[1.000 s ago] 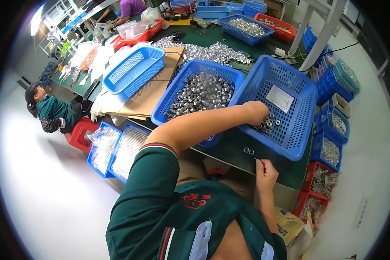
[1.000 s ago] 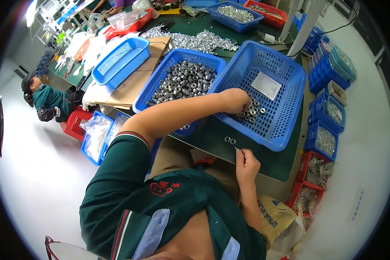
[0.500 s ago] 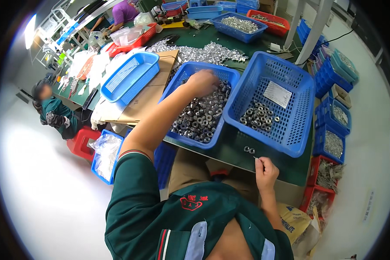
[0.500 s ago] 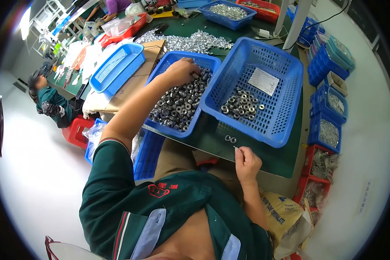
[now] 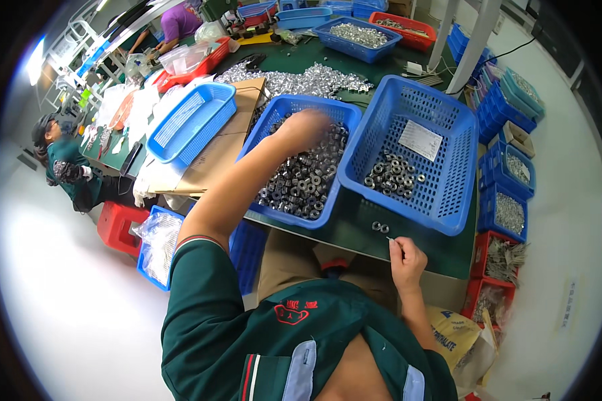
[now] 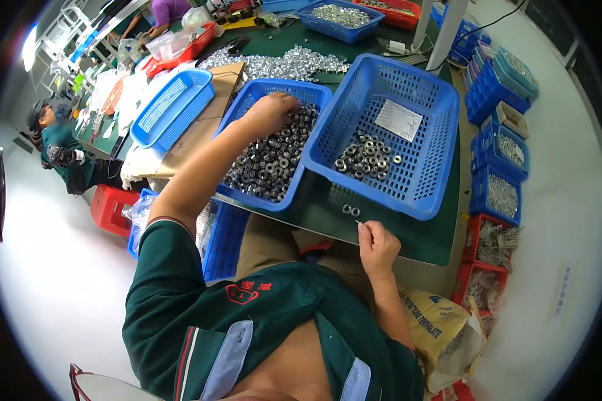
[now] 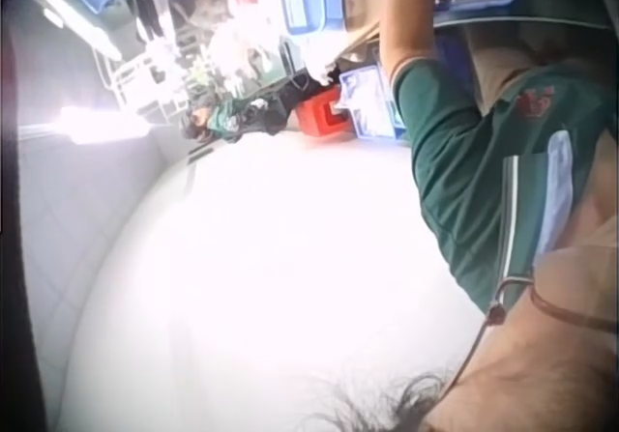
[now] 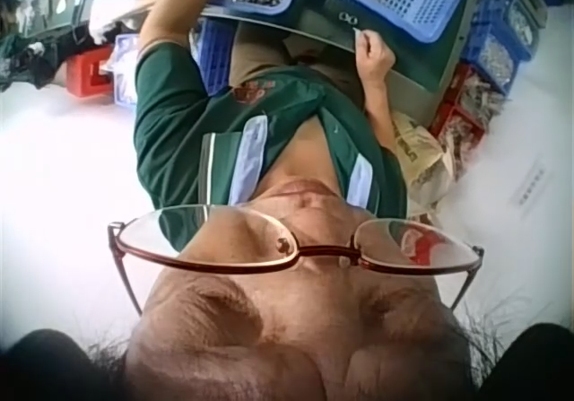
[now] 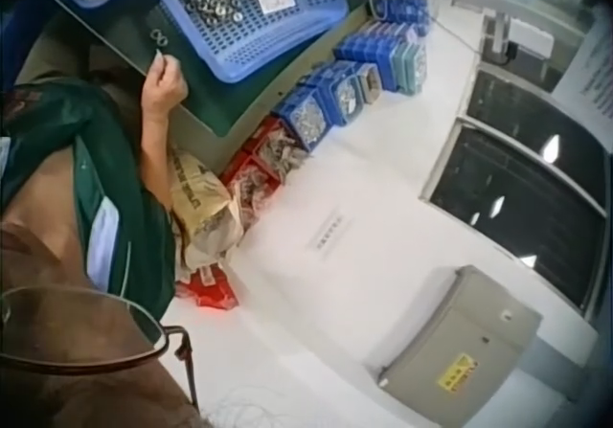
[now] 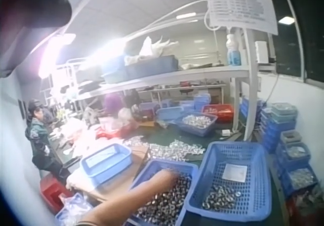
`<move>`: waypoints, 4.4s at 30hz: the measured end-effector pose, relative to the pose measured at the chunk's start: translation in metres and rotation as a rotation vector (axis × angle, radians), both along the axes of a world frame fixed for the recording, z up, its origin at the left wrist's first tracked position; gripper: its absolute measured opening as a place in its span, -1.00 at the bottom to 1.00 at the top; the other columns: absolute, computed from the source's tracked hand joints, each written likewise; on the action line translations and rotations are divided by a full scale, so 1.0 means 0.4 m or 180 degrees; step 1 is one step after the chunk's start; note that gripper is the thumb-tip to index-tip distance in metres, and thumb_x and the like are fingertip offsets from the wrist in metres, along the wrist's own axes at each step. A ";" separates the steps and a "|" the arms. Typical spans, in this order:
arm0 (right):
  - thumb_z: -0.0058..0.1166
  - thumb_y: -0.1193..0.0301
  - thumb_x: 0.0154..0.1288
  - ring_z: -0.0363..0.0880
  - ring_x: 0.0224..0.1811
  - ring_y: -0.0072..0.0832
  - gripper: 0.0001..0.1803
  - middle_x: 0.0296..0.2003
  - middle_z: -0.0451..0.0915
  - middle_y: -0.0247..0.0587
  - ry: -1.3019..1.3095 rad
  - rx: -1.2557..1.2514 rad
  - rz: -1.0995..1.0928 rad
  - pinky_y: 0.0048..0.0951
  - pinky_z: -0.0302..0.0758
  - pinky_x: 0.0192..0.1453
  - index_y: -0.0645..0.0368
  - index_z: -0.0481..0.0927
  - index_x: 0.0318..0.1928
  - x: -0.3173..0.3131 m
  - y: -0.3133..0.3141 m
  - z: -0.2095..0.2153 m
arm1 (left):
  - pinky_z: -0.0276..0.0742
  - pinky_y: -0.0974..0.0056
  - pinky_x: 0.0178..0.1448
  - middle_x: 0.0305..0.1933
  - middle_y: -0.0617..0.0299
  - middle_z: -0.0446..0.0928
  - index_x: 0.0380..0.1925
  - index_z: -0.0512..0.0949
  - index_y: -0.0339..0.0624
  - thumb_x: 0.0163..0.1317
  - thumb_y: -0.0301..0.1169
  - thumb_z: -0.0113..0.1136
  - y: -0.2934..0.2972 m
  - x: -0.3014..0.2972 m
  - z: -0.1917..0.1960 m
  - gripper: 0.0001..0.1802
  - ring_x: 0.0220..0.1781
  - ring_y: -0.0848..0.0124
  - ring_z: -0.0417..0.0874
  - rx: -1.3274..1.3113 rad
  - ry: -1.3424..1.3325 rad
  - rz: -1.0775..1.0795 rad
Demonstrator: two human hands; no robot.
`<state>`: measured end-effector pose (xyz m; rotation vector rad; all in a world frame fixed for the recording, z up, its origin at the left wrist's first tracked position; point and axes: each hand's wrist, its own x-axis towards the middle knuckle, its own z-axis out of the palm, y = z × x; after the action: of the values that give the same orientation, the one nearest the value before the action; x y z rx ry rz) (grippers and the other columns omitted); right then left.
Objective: Assembling small hardware components by placing metal rings onto metal shafts at a manufacturing workbench.
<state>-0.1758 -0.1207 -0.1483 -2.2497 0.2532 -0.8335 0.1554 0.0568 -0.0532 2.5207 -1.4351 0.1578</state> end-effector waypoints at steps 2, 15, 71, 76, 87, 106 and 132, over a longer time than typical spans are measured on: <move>0.20 0.44 0.22 0.53 -0.57 -0.20 -0.89 -0.58 0.54 -0.16 -0.0031 -0.0001 -0.0033 -0.30 0.42 -0.48 0.14 0.54 -0.39 0.000 -0.001 -0.002 | 0.55 0.15 -0.07 -0.28 0.15 0.57 -0.20 0.51 -0.18 0.07 -0.45 0.32 0.014 -0.019 0.015 -0.72 -0.16 0.23 0.63 -0.0702 0.0724 0.0212; 0.21 0.44 0.21 0.50 -0.60 -0.26 -0.89 -0.59 0.51 -0.12 0.0086 0.0251 -0.0128 -0.37 0.39 -0.48 0.20 0.58 -0.38 -0.008 0.000 0.010 | 0.66 0.24 -0.06 -0.04 -0.02 0.57 -0.19 0.55 -0.28 0.14 -0.70 0.21 0.081 -0.408 0.050 -0.77 -0.16 0.24 0.70 -0.3626 0.5799 -0.0892; 0.17 0.48 0.23 0.48 -0.58 -0.34 -0.90 -0.58 0.51 -0.19 0.0194 0.0478 0.0992 -0.40 0.36 -0.50 0.22 0.55 -0.38 0.012 0.086 0.269 | 0.57 0.31 -0.16 -0.23 0.12 0.60 -0.20 0.62 -0.29 0.06 -0.72 0.20 0.067 -0.574 0.021 -0.72 -0.24 0.33 0.65 -0.2242 0.2466 -0.0307; 0.21 0.47 0.17 0.53 -0.52 -0.17 -0.89 -0.54 0.53 -0.16 -0.0127 -0.0308 0.1191 -0.30 0.42 -0.45 0.19 0.53 -0.39 0.006 0.065 0.290 | 0.58 0.38 -0.15 -0.20 0.21 0.61 -0.14 0.58 -0.32 0.20 -0.65 0.18 0.070 -0.584 0.034 -0.79 -0.31 0.49 0.63 -0.2306 0.4249 0.0227; 0.18 0.46 0.25 0.54 -0.53 -0.22 -0.89 -0.54 0.53 -0.14 0.0246 0.0527 0.1016 -0.30 0.41 -0.45 0.19 0.52 -0.33 -0.001 0.082 0.290 | 0.63 0.32 -0.19 -0.24 0.11 0.60 -0.16 0.54 -0.29 0.22 -0.59 0.17 0.066 -0.537 -0.024 -0.82 -0.30 0.37 0.64 -0.3323 0.6952 0.0063; 0.12 0.45 0.28 0.35 -0.73 -0.40 -0.86 -0.67 0.44 -0.28 -0.0307 0.0137 0.0780 -0.37 0.30 -0.60 0.17 0.47 -0.41 0.012 0.124 0.253 | 0.66 0.29 -0.15 -0.20 0.05 0.61 -0.16 0.54 -0.38 0.19 -0.69 0.20 0.064 -0.582 -0.003 -0.80 -0.26 0.37 0.67 -0.3351 0.5227 0.0267; 0.08 0.46 0.36 0.39 -0.63 -0.69 -0.88 -0.64 0.47 -0.37 0.0515 0.3650 0.0488 -0.58 0.27 -0.56 0.28 0.57 -0.27 -0.034 0.003 0.216 | 0.58 0.42 -0.14 -0.29 0.21 0.62 -0.16 0.56 -0.37 0.19 -0.62 0.22 -0.106 -0.501 0.100 -0.80 -0.28 0.52 0.64 -0.1652 0.3206 -0.0341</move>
<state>-0.1893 -0.1196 -0.0620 -1.2198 0.4761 -0.2673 -0.0449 0.0145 -0.0131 1.6530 -0.9177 -0.5946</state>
